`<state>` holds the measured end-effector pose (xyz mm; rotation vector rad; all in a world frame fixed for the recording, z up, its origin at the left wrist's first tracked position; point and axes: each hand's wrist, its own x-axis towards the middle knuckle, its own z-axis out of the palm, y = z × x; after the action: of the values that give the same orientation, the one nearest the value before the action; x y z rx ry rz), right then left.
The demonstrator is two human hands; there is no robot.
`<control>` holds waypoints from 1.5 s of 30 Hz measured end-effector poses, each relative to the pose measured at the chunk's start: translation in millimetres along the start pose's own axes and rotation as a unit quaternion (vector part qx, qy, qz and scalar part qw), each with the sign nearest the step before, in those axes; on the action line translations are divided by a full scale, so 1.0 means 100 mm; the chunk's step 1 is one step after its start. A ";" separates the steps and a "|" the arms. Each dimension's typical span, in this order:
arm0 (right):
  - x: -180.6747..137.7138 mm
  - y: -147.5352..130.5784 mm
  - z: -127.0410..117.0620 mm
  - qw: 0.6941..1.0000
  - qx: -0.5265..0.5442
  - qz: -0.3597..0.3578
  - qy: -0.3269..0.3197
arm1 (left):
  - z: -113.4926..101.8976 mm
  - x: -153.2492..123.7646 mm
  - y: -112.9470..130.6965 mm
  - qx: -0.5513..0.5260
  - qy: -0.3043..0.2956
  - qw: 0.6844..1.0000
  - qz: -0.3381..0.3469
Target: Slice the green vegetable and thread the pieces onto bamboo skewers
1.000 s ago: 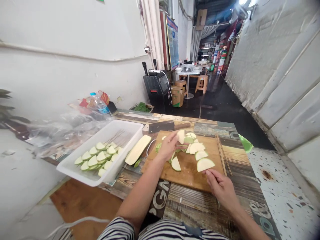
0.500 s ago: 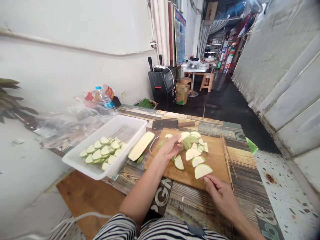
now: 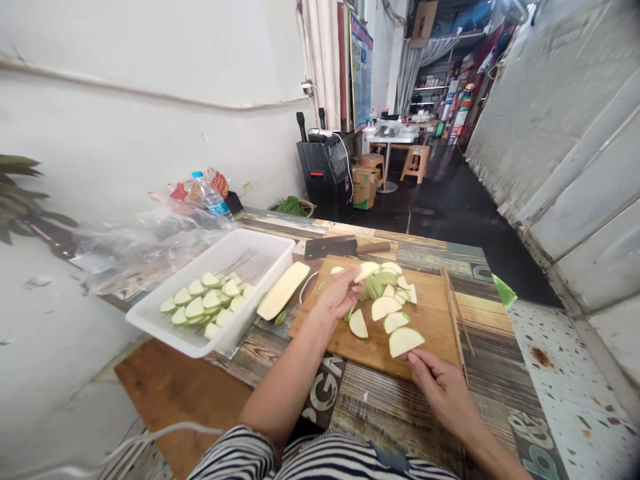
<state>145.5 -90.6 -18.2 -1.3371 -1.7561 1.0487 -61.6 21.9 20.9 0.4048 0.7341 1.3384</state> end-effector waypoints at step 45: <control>-0.02 -0.05 0.10 0.985 0.150 0.080 -0.026 | 0.09 -0.09 -0.21 0.037 -0.021 0.999 0.025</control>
<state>134.9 -95.4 -18.2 -1.2831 -1.4745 1.3876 -40.2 10.5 15.8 0.5115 0.7444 1.3494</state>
